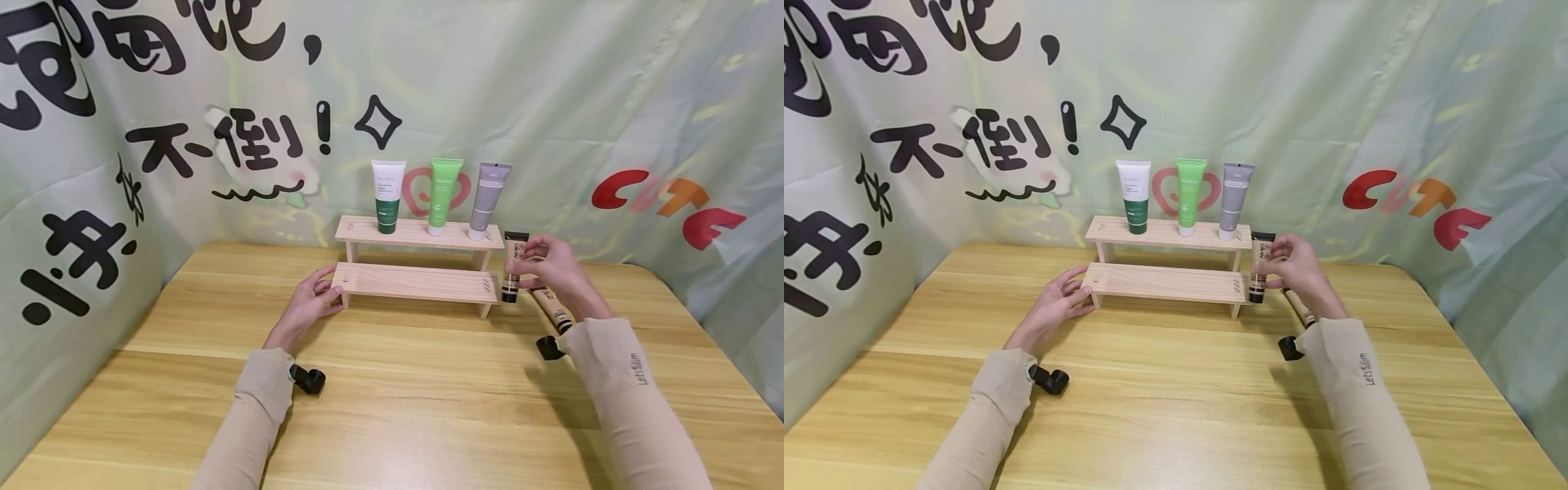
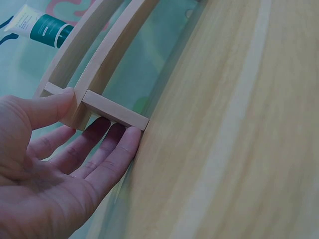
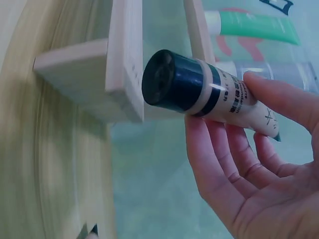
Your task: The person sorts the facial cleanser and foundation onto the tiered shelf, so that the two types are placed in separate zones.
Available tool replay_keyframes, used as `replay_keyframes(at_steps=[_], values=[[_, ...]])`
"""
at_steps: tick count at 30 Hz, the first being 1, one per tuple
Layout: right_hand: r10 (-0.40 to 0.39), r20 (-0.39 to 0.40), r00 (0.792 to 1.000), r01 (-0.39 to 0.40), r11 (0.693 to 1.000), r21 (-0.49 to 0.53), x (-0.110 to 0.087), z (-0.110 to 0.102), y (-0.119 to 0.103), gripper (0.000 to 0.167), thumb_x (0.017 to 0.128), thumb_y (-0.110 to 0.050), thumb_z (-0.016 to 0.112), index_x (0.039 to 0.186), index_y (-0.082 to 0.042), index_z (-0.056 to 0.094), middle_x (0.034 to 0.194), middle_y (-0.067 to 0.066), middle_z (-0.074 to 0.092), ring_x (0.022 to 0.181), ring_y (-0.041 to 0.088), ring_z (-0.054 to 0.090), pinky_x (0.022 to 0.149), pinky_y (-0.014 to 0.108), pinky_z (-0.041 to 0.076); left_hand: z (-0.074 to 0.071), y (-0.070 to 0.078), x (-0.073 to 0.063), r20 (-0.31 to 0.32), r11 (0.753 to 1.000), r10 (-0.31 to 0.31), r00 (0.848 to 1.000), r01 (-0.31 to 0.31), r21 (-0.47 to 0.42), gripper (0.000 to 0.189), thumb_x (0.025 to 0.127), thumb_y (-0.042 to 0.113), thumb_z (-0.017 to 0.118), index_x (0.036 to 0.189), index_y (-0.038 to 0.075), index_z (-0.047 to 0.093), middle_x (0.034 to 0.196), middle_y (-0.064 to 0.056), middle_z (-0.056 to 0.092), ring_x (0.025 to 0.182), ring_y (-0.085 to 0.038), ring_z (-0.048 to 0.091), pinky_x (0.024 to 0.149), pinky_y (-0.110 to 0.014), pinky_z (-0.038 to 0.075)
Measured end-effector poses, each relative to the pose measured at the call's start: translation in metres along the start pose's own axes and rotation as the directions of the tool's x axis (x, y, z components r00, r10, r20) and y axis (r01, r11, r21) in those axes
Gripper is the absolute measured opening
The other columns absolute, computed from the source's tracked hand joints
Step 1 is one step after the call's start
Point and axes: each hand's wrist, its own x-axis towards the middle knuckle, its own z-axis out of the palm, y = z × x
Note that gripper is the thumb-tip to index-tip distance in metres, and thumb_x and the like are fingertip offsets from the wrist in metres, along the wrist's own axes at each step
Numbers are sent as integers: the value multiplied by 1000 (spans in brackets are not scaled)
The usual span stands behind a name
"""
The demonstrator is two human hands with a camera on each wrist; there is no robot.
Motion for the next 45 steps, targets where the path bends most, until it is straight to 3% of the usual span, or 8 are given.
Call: replay_keyframes(at_steps=[6, 20, 28, 34, 45], values=[[-37, 18, 999, 36, 998, 58, 3, 18, -8, 41, 87, 8, 74, 110, -1, 41, 100, 8, 48, 80, 9, 62, 74, 33, 63, -1, -1, 0, 2, 1000, 3, 1000, -3, -1, 57, 106, -1, 48, 159, 5, 28, 145, -30, 46, 127, -45, 52, 97, -42, 56], [-95, 1, 995, 95, 994, 55, 16, 65, -24, 41, 83, 13, 75, 107, 1, 44, 98, 12, 58, 78, 12, 64, 76, 38, 63, 0, -1, 1, 1, 1000, 0, 1000, 0, -1, 55, 106, -2, 48, 158, 5, 31, 143, -30, 47, 127, -46, 52, 96, -41, 56], [-144, -26, 989, 145, 987, 62, 26, 99, -29, 44, 80, 15, 77, 102, -1, 42, 96, 13, 58, 77, 13, 62, 67, 29, 63, 0, -2, 2, -1, 1000, -3, 1000, 3, -7, 56, 106, -1, 48, 159, 5, 30, 144, -30, 46, 127, -46, 52, 98, -42, 55], [-198, -38, 979, 200, 979, 32, 31, 125, -32, 45, 78, 15, 79, 108, 4, 46, 102, 19, 60, 85, 21, 62, 65, 28, 63, 0, -2, 2, -3, 1000, -5, 1000, 5, -9, 56, 106, -1, 48, 159, 5, 30, 144, -30, 46, 127, -46, 52, 99, -44, 55], [-281, -70, 957, 276, 958, -70, 38, 164, -36, 44, 77, 9, 81, 108, 3, 51, 104, 23, 64, 96, 36, 66, 84, 40, 60, 0, -2, 2, -3, 1000, -1, 1000, 1, -9, 56, 106, -3, 48, 158, 4, 31, 145, -30, 46, 127, -47, 51, 99, -44, 54]])
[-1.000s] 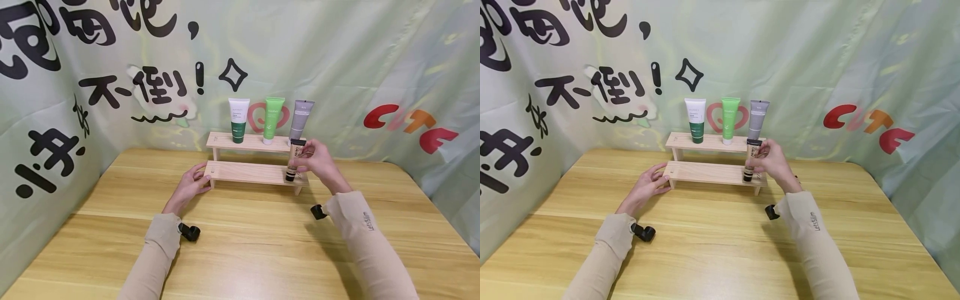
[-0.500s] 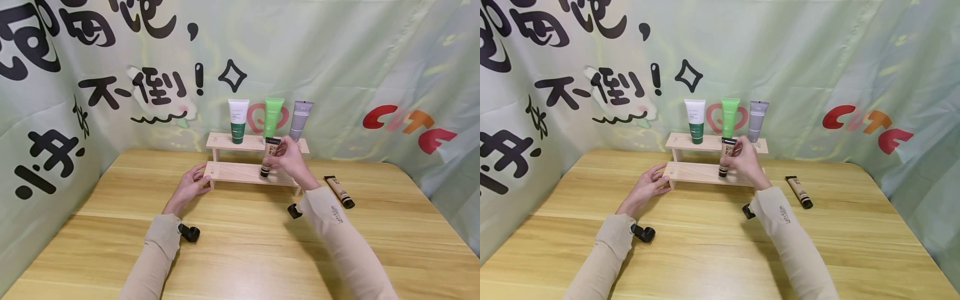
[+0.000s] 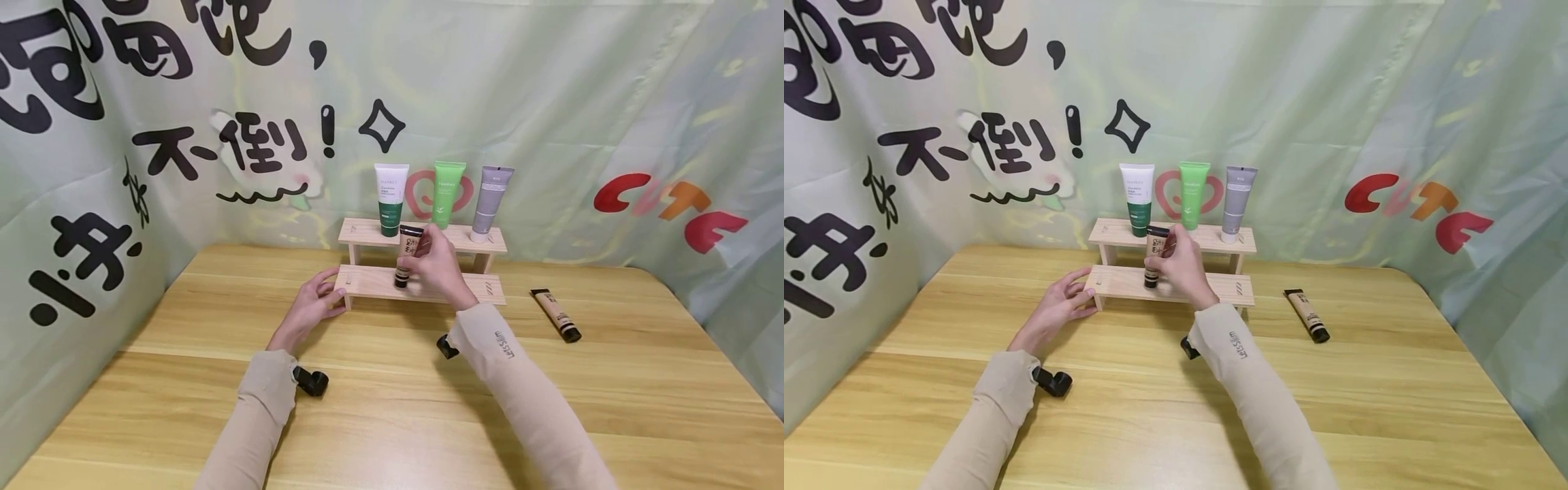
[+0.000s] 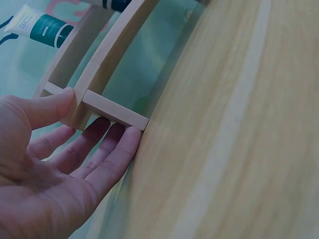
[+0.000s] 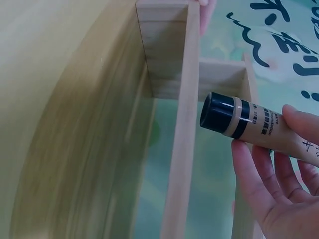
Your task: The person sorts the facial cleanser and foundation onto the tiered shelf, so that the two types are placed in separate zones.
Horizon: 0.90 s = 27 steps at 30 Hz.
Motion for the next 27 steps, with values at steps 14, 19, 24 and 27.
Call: replay_keyframes(at_steps=[14, 19, 24, 27], values=[[-147, 43, 988, 150, 986, -75, -4, 20, 0, 38, 78, 9, 82, 104, 2, 54, 96, 18, 64, 90, 33, 63, 84, 41, 56, 0, 0, -1, 9, 1000, 9, 1000, -9, 7, 55, 107, -1, 47, 159, 4, 29, 145, -31, 46, 128, -47, 51, 99, -44, 54], [-142, 76, 987, 148, 986, -80, -6, 18, 0, 36, 79, 6, 82, 104, 1, 56, 96, 18, 65, 90, 32, 64, 84, 41, 56, -2, -1, -2, 6, 1000, 11, 1000, -11, 7, 56, 106, -1, 47, 159, 4, 28, 144, -31, 47, 127, -46, 51, 98, -43, 55], [-83, 126, 988, 90, 995, -49, -10, 8, -1, 39, 80, 4, 82, 108, 1, 55, 101, 17, 65, 94, 31, 66, 80, 39, 59, -1, -1, -1, 9, 1000, 7, 1000, -7, 8, 56, 106, -1, 48, 159, 5, 29, 144, -31, 47, 127, -46, 52, 98, -42, 55], [-39, 142, 989, 42, 999, -14, -12, -4, 1, 43, 80, 8, 80, 114, 5, 54, 106, 21, 64, 96, 34, 65, 74, 39, 63, 0, 0, -1, 12, 1000, 9, 1000, -9, 12, 56, 107, 0, 48, 159, 5, 29, 144, -31, 47, 128, -46, 51, 98, -42, 55]])
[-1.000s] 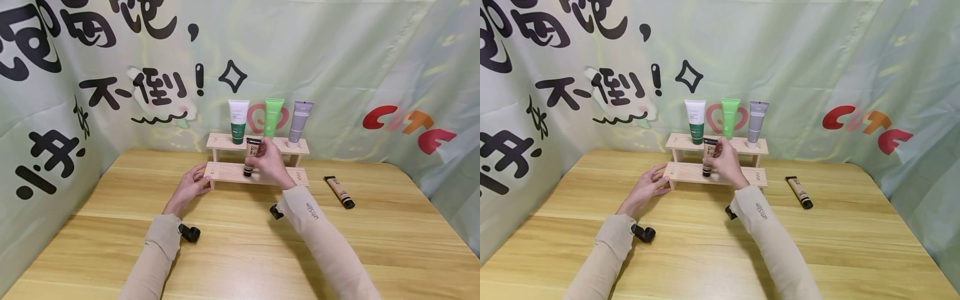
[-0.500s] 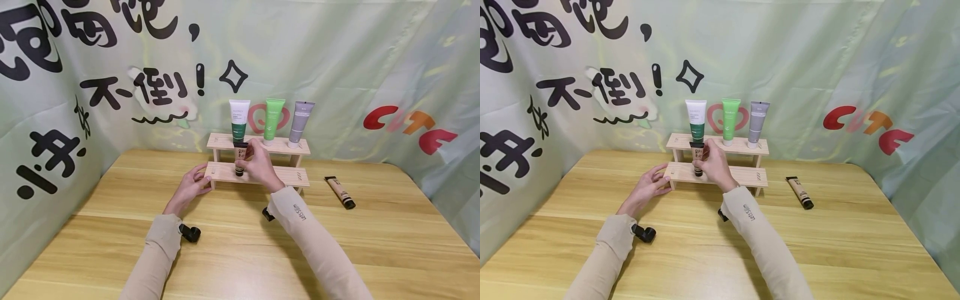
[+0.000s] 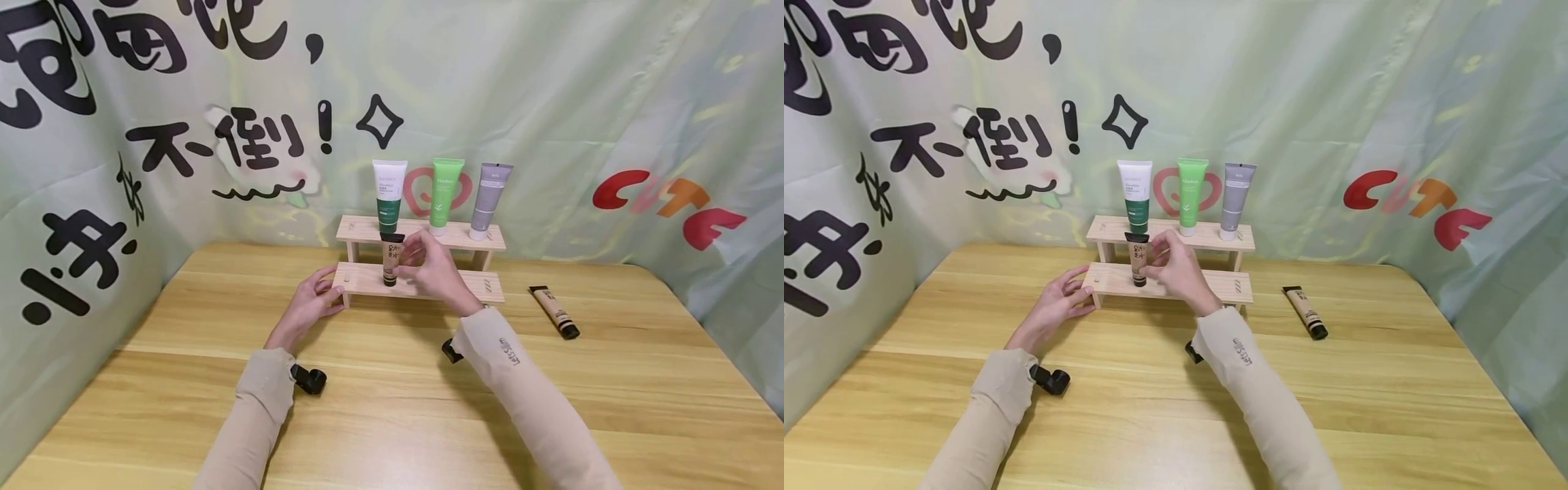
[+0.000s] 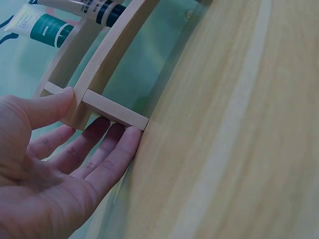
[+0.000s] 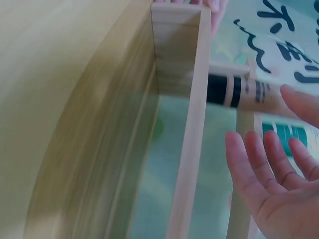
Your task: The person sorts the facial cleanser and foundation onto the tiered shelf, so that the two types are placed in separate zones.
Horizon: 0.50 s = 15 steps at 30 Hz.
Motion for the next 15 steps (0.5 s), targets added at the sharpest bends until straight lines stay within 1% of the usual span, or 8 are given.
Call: replay_keyframes(at_steps=[2, 3, 7, 9, 10, 11, 15], values=[[17, -2, 1000, -17, 1000, 8, -3, -9, 2, 45, 80, 11, 78, 117, 7, 53, 108, 23, 63, 96, 35, 64, 71, 37, 64, 0, 1, 0, 0, 1000, 1, 1000, -1, -1, 56, 107, 0, 48, 159, 5, 29, 144, -31, 47, 127, -46, 51, 98, -43, 55], [24, -4, 1000, -24, 1000, 2, -5, -14, 4, 45, 80, 11, 78, 118, 8, 52, 109, 23, 63, 97, 35, 64, 72, 37, 64, 0, 1, 1, -1, 1000, -1, 1000, 1, -1, 56, 107, 0, 48, 159, 5, 29, 144, -31, 47, 127, -46, 52, 98, -43, 55], [28, -28, 999, -29, 999, -36, -12, -35, 14, 45, 81, 9, 77, 118, 8, 52, 110, 24, 64, 99, 37, 65, 83, 39, 61, -1, 2, 0, -2, 1000, -4, 1000, 4, -3, 56, 107, 0, 48, 159, 5, 29, 144, -30, 47, 127, -45, 52, 97, -43, 56], [29, -36, 999, -31, 999, -45, -17, -46, 20, 46, 81, 8, 76, 120, 8, 52, 111, 25, 64, 100, 37, 65, 88, 39, 58, -1, 1, 0, -2, 1000, -3, 1000, 3, -1, 56, 107, 0, 48, 159, 5, 29, 145, -30, 46, 127, -45, 52, 97, -43, 56], [30, -41, 999, -32, 998, -46, -19, -51, 24, 47, 82, 8, 76, 121, 9, 51, 111, 25, 63, 100, 37, 64, 89, 37, 57, -1, 1, 0, -2, 1000, -2, 1000, 2, 0, 56, 107, 0, 48, 159, 5, 29, 145, -30, 46, 127, -46, 52, 97, -43, 56], [29, -45, 999, -31, 999, -43, -22, -56, 27, 47, 82, 8, 76, 122, 9, 51, 112, 26, 63, 100, 36, 64, 89, 34, 57, -1, 1, 0, 1, 1000, -1, 1000, 1, 1, 56, 107, 0, 48, 159, 5, 29, 145, -31, 46, 127, -46, 52, 97, -43, 56], [48, -65, 997, -48, 999, 3, -31, -75, 36, 46, 83, 11, 73, 123, 12, 48, 113, 32, 60, 95, 27, 63, 79, 24, 59, -2, 0, 1, 8, 1000, 3, 1000, -3, 3, 57, 107, 1, 48, 160, 5, 28, 146, -31, 45, 129, -46, 50, 98, -43, 55]])
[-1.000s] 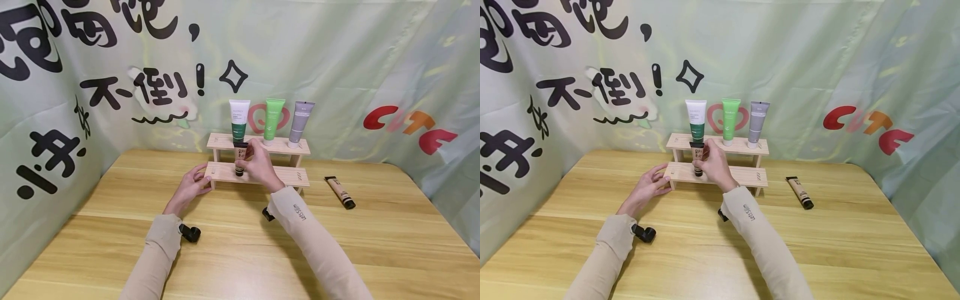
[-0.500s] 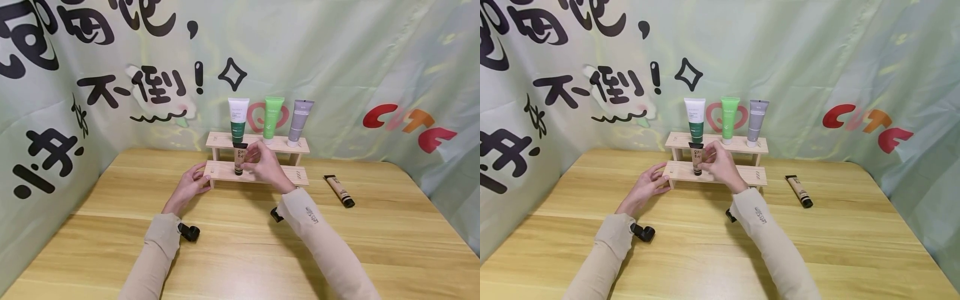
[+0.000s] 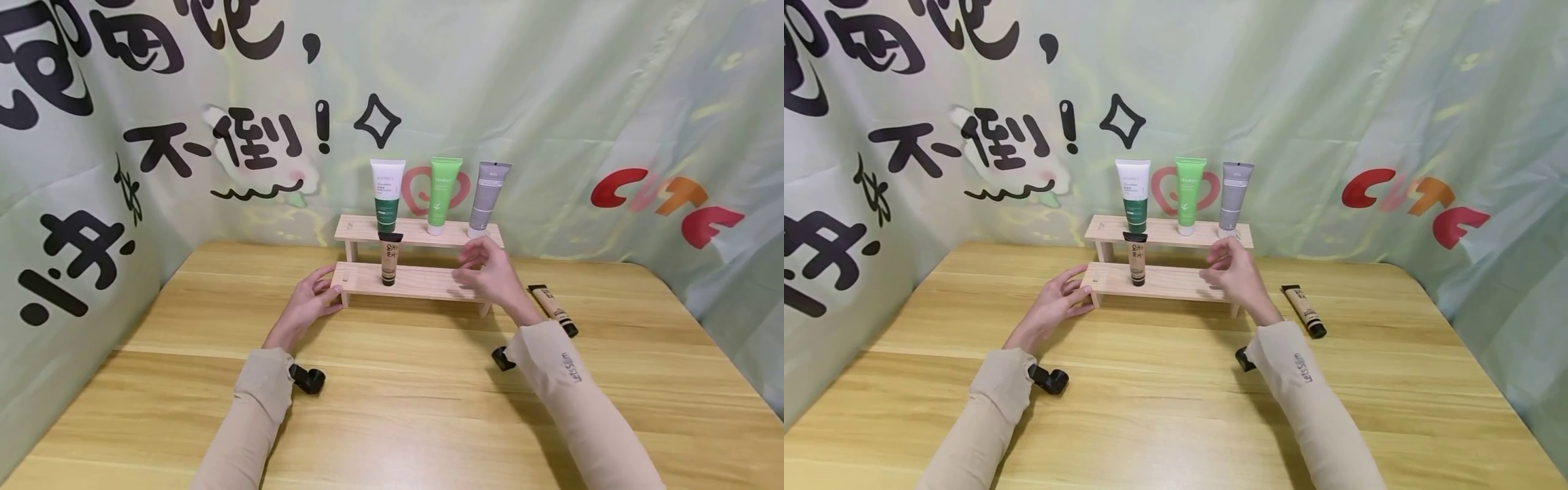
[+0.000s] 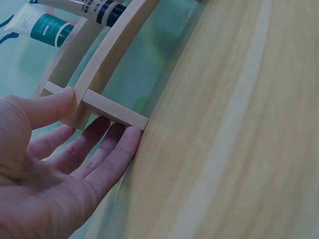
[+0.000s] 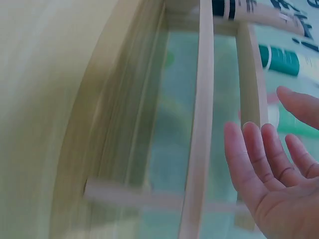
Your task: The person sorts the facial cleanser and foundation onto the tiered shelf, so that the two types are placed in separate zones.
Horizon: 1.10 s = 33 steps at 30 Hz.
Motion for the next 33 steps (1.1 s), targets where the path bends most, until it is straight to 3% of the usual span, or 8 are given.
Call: replay_keyframes(at_steps=[4, 10, 22, 27, 33], values=[[16, -31, 999, -15, 1000, 27, -5, -17, 7, 45, 85, 13, 70, 123, 15, 46, 114, 36, 58, 89, 15, 61, 74, 21, 60, 0, 0, 0, -3, 1000, 2, 1000, -2, 1, 57, 107, 1, 48, 160, 5, 28, 146, -32, 44, 129, -46, 50, 99, -43, 54], [72, -61, 996, -70, 997, 29, -14, -39, 18, 46, 88, 12, 70, 126, 16, 44, 115, 32, 57, 84, 5, 60, 73, 25, 62, -1, 0, 0, -3, 1000, 3, 1000, -3, -8, 57, 107, 0, 48, 160, 5, 28, 147, -32, 44, 130, -47, 49, 99, -43, 54], [162, -125, 979, -176, 978, -111, -41, -96, 52, 46, 94, 3, 69, 130, 15, 42, 115, 28, 56, 79, -1, 60, 70, 27, 62, 1, 1, 0, -1, 1000, 1, 1000, -1, -5, 56, 107, 0, 47, 160, 5, 28, 145, -31, 45, 129, -46, 50, 100, -44, 54], [192, -129, 973, -208, 970, -126, -51, -114, 64, 47, 95, 3, 67, 132, 16, 40, 111, 23, 56, 78, 2, 60, 67, 26, 62, 0, 1, -1, -3, 1000, -2, 1000, 2, 0, 57, 107, 0, 47, 160, 5, 27, 145, -31, 45, 129, -46, 50, 99, -44, 54], [219, -126, 968, -240, 952, -188, -57, -131, 76, 47, 93, 5, 68, 130, 17, 42, 112, 27, 56, 76, -1, 58, 64, 25, 61, 0, 1, 0, 4, 1000, 1, 1000, -1, -7, 57, 107, 0, 47, 160, 4, 26, 146, -32, 44, 130, -46, 49, 99, -44, 54]])
